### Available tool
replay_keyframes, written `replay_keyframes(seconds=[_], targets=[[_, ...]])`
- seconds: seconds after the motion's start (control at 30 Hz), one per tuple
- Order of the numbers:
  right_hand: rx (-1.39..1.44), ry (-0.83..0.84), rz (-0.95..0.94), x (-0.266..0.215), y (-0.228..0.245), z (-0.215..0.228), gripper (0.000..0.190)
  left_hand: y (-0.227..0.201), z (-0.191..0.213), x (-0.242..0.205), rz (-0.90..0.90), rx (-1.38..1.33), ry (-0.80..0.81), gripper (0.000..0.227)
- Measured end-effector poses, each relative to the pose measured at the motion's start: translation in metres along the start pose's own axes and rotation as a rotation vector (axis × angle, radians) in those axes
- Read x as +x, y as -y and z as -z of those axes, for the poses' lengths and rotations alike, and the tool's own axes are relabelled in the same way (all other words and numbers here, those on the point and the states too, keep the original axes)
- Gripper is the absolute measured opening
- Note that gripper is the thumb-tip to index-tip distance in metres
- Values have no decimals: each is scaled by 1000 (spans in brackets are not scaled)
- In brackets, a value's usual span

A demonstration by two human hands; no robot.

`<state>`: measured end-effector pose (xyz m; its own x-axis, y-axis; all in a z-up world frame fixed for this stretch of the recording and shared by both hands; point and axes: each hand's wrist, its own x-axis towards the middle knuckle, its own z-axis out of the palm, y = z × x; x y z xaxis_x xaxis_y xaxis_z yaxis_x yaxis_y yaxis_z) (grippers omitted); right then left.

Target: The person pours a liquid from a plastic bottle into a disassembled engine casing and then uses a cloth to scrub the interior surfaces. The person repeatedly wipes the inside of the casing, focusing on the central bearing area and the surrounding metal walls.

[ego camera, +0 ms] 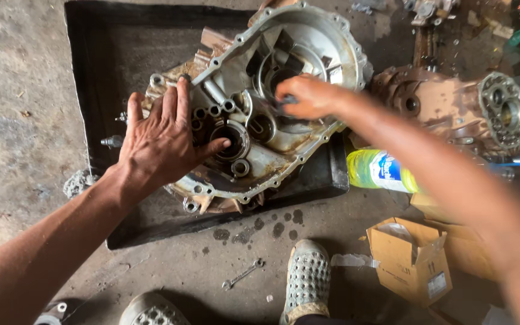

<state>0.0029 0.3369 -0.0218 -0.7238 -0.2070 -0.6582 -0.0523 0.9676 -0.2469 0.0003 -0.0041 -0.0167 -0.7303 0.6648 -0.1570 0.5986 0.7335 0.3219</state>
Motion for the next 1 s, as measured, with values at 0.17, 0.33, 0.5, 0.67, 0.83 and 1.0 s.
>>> replay_keyframes(seconds=[0.17,0.33,0.5,0.67,0.83,1.0], targets=[[-505,123,-81,2,6,29,24,1,8,-1,-1,-7,-32,122],[-220,-62,74,17,-25,6,36,-3,6,-10,-9,30,-19,121],[-19,154,-19,24,-34,8,40,-3,5,1,26,14,30,123],[-212,-29,3,26,-14,3,35,-3,8,-1,3,-9,-18,123],[-220,-393,14,-3,-22,25,22,-6,9,-1,8,-3,10,121],[-65,-285,-23,-57,-12,65,33,-3,10,1,24,-15,19,121]])
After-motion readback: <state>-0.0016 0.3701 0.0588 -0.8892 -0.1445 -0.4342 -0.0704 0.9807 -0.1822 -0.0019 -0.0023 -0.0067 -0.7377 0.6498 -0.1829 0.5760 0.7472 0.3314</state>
